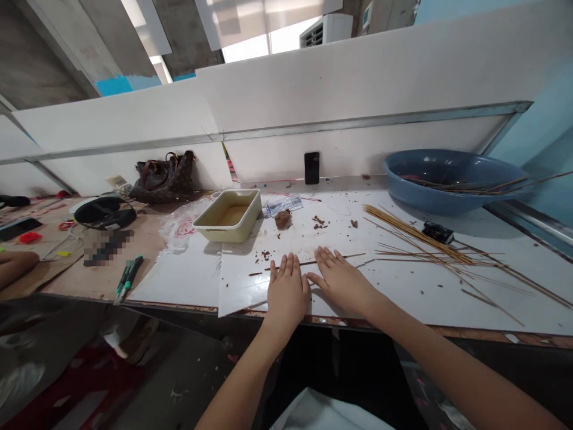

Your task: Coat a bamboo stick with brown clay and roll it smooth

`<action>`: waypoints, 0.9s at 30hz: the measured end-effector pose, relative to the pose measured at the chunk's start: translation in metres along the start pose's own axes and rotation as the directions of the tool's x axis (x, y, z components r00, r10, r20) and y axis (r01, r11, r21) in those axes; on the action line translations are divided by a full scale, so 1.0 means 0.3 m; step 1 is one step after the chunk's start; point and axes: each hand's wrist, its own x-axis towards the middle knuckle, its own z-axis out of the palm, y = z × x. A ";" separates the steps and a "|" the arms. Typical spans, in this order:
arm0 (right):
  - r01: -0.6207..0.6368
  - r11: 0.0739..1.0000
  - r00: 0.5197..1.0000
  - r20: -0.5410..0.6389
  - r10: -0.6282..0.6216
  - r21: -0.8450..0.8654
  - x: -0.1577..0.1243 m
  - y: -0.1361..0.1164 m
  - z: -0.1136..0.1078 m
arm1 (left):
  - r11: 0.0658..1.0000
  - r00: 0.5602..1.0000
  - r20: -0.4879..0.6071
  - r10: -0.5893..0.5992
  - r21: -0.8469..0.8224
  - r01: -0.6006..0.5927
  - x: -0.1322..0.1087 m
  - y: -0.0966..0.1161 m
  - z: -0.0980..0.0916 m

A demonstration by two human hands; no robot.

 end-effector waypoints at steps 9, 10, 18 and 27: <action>0.072 0.997 0.995 -0.073 -0.073 -0.017 -0.124 0.010 0.053 | 0.999 0.998 -0.041 0.048 0.020 -0.047 -0.101 -0.021 0.040; 0.068 0.998 0.996 -0.059 -0.069 -0.015 -0.104 0.018 0.045 | 0.999 0.998 -0.041 0.041 0.023 -0.040 -0.080 -0.023 0.038; 0.030 0.999 0.999 -0.036 -0.031 -0.025 -0.045 0.040 0.045 | 0.999 0.995 -0.096 -0.003 0.044 0.008 -0.042 -0.033 0.050; 0.106 0.992 0.990 -0.085 -0.112 -0.071 -0.068 0.080 0.063 | 0.999 0.997 -0.083 0.003 0.039 0.000 -0.056 -0.051 0.040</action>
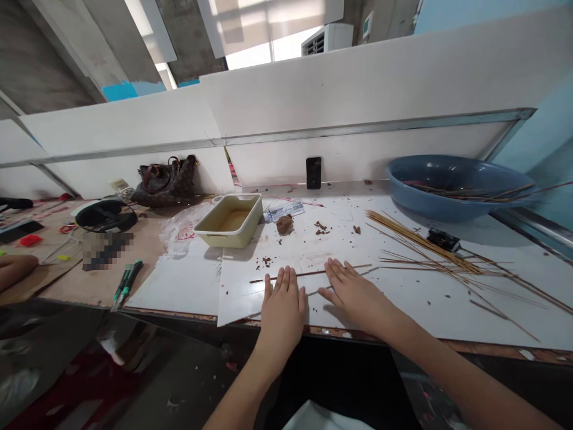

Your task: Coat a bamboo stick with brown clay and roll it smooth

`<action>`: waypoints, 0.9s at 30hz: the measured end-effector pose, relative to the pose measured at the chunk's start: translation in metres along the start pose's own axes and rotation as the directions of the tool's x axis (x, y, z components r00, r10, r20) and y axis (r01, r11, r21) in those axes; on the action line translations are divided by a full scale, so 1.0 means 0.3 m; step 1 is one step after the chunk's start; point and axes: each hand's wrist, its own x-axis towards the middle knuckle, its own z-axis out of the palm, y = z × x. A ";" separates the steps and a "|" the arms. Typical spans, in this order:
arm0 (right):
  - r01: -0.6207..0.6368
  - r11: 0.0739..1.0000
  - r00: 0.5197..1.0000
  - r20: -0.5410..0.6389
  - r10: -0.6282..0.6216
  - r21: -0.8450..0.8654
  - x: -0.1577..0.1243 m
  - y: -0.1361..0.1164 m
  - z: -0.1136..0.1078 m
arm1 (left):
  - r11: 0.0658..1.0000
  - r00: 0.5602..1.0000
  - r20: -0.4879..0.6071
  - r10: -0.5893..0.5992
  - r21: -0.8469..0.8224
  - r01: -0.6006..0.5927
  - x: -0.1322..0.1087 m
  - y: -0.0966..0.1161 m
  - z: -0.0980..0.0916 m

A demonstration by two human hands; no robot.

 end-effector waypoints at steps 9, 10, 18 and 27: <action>-0.062 0.998 0.997 -0.053 0.062 0.004 -0.053 -0.027 0.053 | 0.999 0.997 -0.076 0.033 0.023 -0.032 -0.067 -0.015 0.017; -0.054 0.999 0.997 -0.049 0.054 0.000 -0.067 -0.029 0.054 | 0.999 0.996 -0.074 0.043 0.023 -0.041 -0.083 -0.021 0.020; -0.074 0.997 0.993 0.089 0.076 -0.022 0.060 0.023 -0.045 | 1.000 1.000 -0.016 -0.015 0.014 0.015 0.059 -0.028 -0.037; -0.036 0.999 0.996 -0.084 0.035 -0.013 -0.097 0.006 0.066 | 1.000 1.000 -0.011 0.013 0.020 -0.013 -0.084 -0.037 -0.012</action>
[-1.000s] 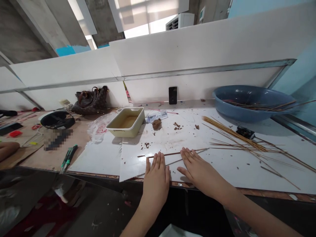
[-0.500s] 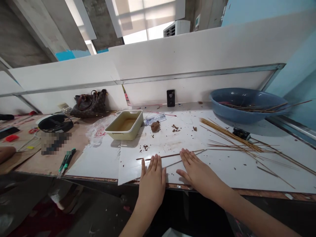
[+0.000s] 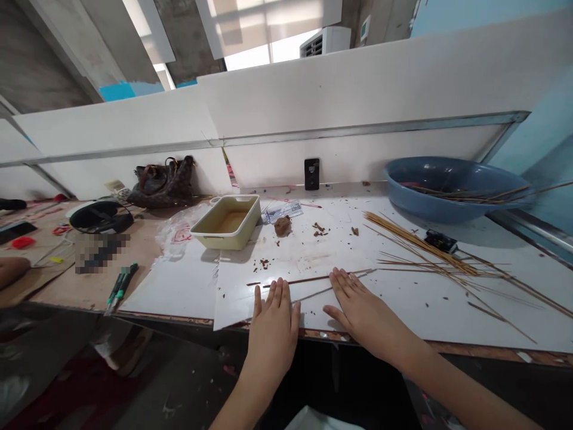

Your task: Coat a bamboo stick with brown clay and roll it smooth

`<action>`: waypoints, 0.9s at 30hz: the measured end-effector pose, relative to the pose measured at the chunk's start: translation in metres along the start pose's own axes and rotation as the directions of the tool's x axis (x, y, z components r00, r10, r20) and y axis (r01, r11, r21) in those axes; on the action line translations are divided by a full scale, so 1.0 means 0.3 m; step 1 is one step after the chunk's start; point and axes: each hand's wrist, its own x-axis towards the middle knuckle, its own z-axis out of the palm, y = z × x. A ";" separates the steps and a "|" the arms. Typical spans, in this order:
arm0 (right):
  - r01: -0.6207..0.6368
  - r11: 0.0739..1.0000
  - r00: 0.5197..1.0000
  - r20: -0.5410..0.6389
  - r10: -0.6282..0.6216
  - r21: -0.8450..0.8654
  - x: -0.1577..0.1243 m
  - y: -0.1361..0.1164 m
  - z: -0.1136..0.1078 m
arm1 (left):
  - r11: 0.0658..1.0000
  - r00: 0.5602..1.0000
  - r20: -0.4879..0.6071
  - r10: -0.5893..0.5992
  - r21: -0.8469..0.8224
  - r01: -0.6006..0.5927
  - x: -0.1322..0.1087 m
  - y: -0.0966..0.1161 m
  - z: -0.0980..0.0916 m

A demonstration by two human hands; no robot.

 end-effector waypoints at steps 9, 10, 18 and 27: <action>0.009 0.999 0.993 0.116 -0.012 0.031 0.122 0.030 -0.086 | 0.998 0.998 0.004 -0.056 0.013 0.056 0.117 0.002 -0.015; 0.016 0.999 0.995 0.100 -0.019 0.029 0.097 0.027 -0.078 | 0.999 0.999 -0.007 -0.050 0.019 0.050 0.092 0.002 -0.008; 0.050 0.997 0.994 0.090 -0.055 0.056 0.069 0.041 -0.081 | 0.997 0.998 -0.002 -0.070 0.023 0.070 0.064 0.002 -0.003; -0.050 0.999 0.995 0.088 0.048 0.022 0.046 0.010 -0.063 | 0.997 0.998 0.004 -0.066 0.026 0.066 0.057 -0.002 -0.007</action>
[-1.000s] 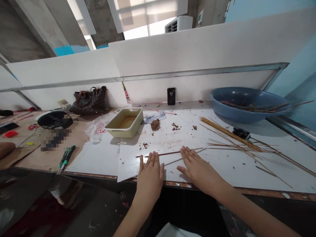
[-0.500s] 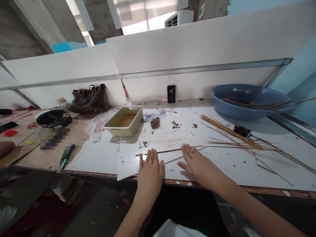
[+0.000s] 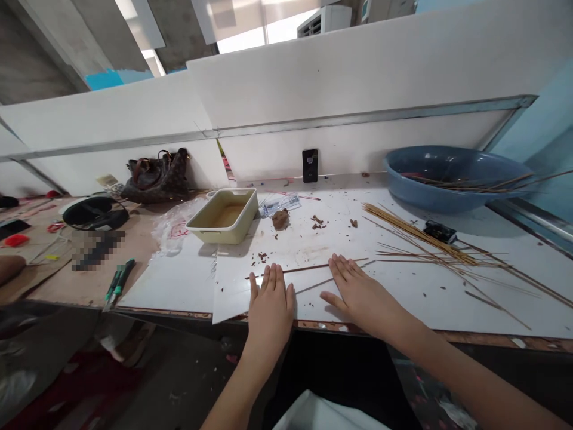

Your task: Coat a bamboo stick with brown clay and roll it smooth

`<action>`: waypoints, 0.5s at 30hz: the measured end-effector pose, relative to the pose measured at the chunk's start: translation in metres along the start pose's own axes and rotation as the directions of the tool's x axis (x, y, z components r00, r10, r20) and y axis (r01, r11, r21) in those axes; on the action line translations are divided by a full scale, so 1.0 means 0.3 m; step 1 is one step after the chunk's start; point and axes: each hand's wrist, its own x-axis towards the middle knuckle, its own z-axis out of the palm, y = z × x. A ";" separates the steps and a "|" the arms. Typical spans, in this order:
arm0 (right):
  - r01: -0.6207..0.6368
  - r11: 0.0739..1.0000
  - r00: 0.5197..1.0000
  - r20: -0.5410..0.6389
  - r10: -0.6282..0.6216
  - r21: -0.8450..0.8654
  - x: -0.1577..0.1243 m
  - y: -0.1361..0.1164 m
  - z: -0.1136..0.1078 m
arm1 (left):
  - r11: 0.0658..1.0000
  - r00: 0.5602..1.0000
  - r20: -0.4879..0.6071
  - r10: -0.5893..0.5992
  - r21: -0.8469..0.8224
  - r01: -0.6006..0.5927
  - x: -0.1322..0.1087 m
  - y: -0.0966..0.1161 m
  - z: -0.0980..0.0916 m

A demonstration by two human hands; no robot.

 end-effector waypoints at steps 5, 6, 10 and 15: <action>0.019 1.000 1.000 0.017 -0.019 0.011 -0.019 0.008 0.000 | 1.000 0.999 0.024 -0.028 0.007 0.028 -0.024 0.005 0.005; 0.024 1.000 0.999 0.032 -0.025 0.020 0.006 0.016 -0.014 | 0.999 0.999 0.025 -0.040 0.003 0.040 0.001 0.007 0.002; 0.008 0.999 0.997 0.072 -0.010 0.038 0.098 0.040 -0.059 | 0.998 0.998 0.014 -0.055 -0.021 0.055 0.090 0.005 -0.010; 0.010 1.000 0.999 0.032 -0.010 -0.006 0.017 0.021 -0.018 | 0.999 0.999 -0.025 -0.040 -0.011 0.040 0.001 -0.005 0.011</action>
